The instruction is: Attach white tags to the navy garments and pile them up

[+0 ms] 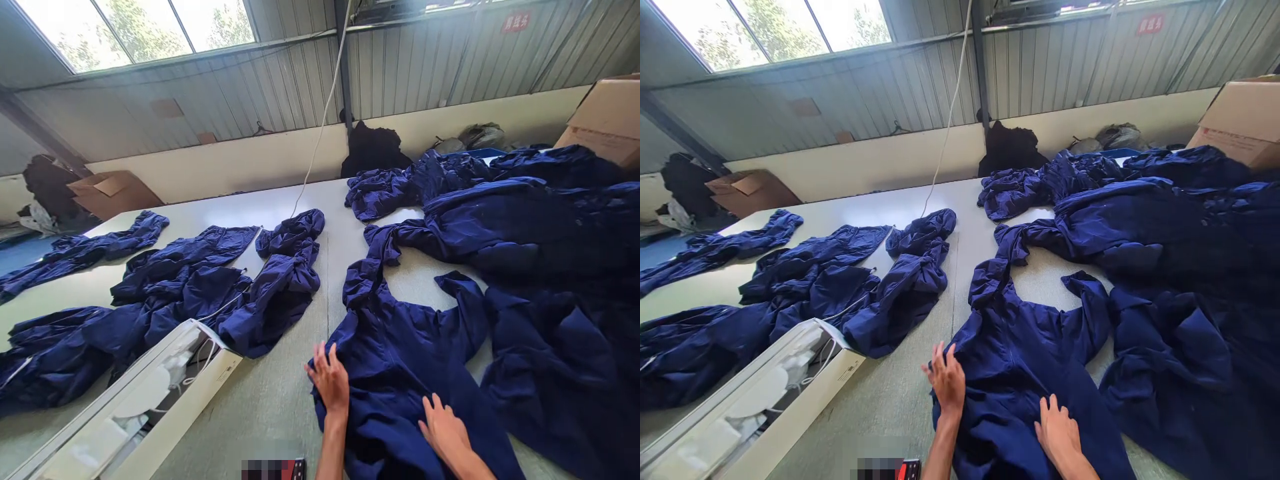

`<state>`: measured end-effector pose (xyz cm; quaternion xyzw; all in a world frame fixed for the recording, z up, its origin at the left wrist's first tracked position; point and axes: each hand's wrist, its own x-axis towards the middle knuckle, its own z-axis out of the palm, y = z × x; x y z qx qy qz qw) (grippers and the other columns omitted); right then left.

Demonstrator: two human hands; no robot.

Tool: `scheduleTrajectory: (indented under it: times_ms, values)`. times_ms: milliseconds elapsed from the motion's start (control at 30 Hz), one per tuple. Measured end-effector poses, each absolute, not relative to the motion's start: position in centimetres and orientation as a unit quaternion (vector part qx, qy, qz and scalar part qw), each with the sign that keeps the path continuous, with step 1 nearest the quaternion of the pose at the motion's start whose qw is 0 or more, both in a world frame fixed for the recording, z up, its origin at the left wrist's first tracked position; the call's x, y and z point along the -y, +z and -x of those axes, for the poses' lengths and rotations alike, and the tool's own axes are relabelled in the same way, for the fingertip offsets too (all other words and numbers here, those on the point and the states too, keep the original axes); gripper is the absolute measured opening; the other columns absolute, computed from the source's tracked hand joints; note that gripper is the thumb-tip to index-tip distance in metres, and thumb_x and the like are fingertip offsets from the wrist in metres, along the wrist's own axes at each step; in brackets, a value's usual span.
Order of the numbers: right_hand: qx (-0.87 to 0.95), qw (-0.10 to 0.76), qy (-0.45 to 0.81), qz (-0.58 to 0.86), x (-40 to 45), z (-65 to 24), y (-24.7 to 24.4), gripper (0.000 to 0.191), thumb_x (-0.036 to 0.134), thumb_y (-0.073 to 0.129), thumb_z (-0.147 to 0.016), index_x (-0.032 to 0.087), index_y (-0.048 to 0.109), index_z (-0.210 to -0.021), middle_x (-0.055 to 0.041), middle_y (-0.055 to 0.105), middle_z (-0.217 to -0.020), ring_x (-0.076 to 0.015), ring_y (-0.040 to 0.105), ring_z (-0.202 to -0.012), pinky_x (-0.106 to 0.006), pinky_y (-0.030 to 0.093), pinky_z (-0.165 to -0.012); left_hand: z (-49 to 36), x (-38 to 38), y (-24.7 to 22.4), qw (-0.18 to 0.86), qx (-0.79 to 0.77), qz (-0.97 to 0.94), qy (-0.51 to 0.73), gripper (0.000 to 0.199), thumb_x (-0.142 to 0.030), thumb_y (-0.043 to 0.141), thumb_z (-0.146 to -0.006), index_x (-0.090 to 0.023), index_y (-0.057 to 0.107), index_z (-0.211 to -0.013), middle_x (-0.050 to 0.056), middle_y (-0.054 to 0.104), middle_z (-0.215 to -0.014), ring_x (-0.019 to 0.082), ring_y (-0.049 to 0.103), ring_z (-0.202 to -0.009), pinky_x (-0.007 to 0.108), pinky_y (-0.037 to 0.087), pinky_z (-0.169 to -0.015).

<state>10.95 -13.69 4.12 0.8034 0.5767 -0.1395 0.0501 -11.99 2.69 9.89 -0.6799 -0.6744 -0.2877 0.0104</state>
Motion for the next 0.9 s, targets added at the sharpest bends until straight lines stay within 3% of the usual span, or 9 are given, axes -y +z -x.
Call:
scheduleTrajectory:
  times_ms: [100, 200, 367, 567, 667, 800, 900]
  values:
    - [-0.611, -0.035, -0.172, -0.772, 8.8, -12.7, 6.6, 0.037, 0.033, 0.042, -0.092, 0.017, 0.068, -0.114, -0.0167, 0.070, -0.112, -0.0297, 0.067, -0.102, -0.043, 0.053, -0.090, 7.9, -5.4, 10.9, -0.055, 0.533, 0.800, -0.270, 0.052, -0.002, 0.038, -0.087, -0.021, 0.052, -0.133, 0.009, 0.055, -0.140, 0.022, 0.043, -0.137, 0.049, 0.036, -0.116]
    - [-0.658, -0.127, -0.160, -0.725, 2.2, -13.7, 9.2, 0.038, 0.029, 0.044, -0.091, 0.017, 0.065, -0.120, -0.0140, 0.063, -0.128, -0.0264, 0.057, -0.121, -0.039, 0.045, -0.105, 4.0, -8.8, 10.6, -0.142, 0.414, 0.870, -0.228, 0.057, 0.000, 0.036, -0.084, -0.019, 0.049, -0.136, 0.007, 0.055, -0.141, 0.017, 0.042, -0.138, 0.039, 0.038, -0.115]
    - [-0.706, -0.134, -0.177, -0.672, -8.0, -13.8, 10.4, 0.048, 0.022, 0.048, -0.086, 0.011, 0.055, -0.133, -0.0143, 0.047, -0.146, -0.0274, 0.040, -0.138, -0.042, 0.034, -0.115, 1.5, -15.2, 8.3, -0.244, 0.443, 0.837, -0.208, 0.051, -0.007, 0.045, -0.082, -0.025, 0.057, -0.128, 0.002, 0.058, -0.138, 0.015, 0.046, -0.134, 0.035, 0.034, -0.117]
    - [-0.741, -0.132, -0.167, -0.637, -15.8, -13.9, 7.9, 0.054, 0.013, 0.043, -0.084, 0.010, 0.049, -0.137, -0.0110, 0.041, -0.151, -0.0260, 0.030, -0.143, -0.044, 0.030, -0.117, 4.9, -17.9, 3.5, -0.212, 0.636, 0.709, -0.221, 0.049, -0.013, 0.032, -0.090, -0.007, 0.046, -0.136, 0.021, 0.052, -0.139, 0.026, 0.048, -0.133, 0.046, 0.041, -0.110]
    - [-0.759, -0.141, -0.136, -0.621, -18.5, -13.4, 6.7, 0.061, 0.006, 0.040, -0.081, 0.016, 0.045, -0.141, -0.0071, 0.040, -0.153, -0.0271, 0.026, -0.144, -0.051, 0.027, -0.115, 6.1, -16.8, 1.5, -0.196, 0.660, 0.684, -0.242, 0.048, -0.017, 0.037, -0.090, -0.008, 0.047, -0.136, 0.020, 0.052, -0.139, 0.027, 0.047, -0.133, 0.046, 0.041, -0.110]
    - [-0.789, -0.122, -0.123, -0.589, -20.9, -12.0, 5.9, 0.062, 0.004, 0.039, -0.081, 0.018, 0.044, -0.141, -0.0086, 0.054, -0.139, -0.0268, 0.037, -0.135, -0.056, 0.014, -0.117, 6.3, -16.3, 0.7, -0.179, 0.663, 0.677, -0.264, 0.050, -0.017, 0.043, -0.089, -0.011, 0.046, -0.139, 0.017, 0.055, -0.137, 0.026, 0.049, -0.130, 0.043, 0.044, -0.107]
    - [-0.781, -0.105, -0.126, -0.603, -20.0, -11.1, 5.9, 0.049, 0.007, 0.038, -0.087, 0.015, 0.053, -0.132, -0.0122, 0.065, -0.112, -0.0249, 0.053, -0.112, -0.049, 0.024, -0.112, 6.1, -16.2, 1.2, -0.162, 0.656, 0.698, -0.238, 0.049, -0.016, 0.043, -0.089, -0.012, 0.048, -0.138, 0.016, 0.056, -0.136, 0.026, 0.052, -0.127, 0.042, 0.045, -0.105]
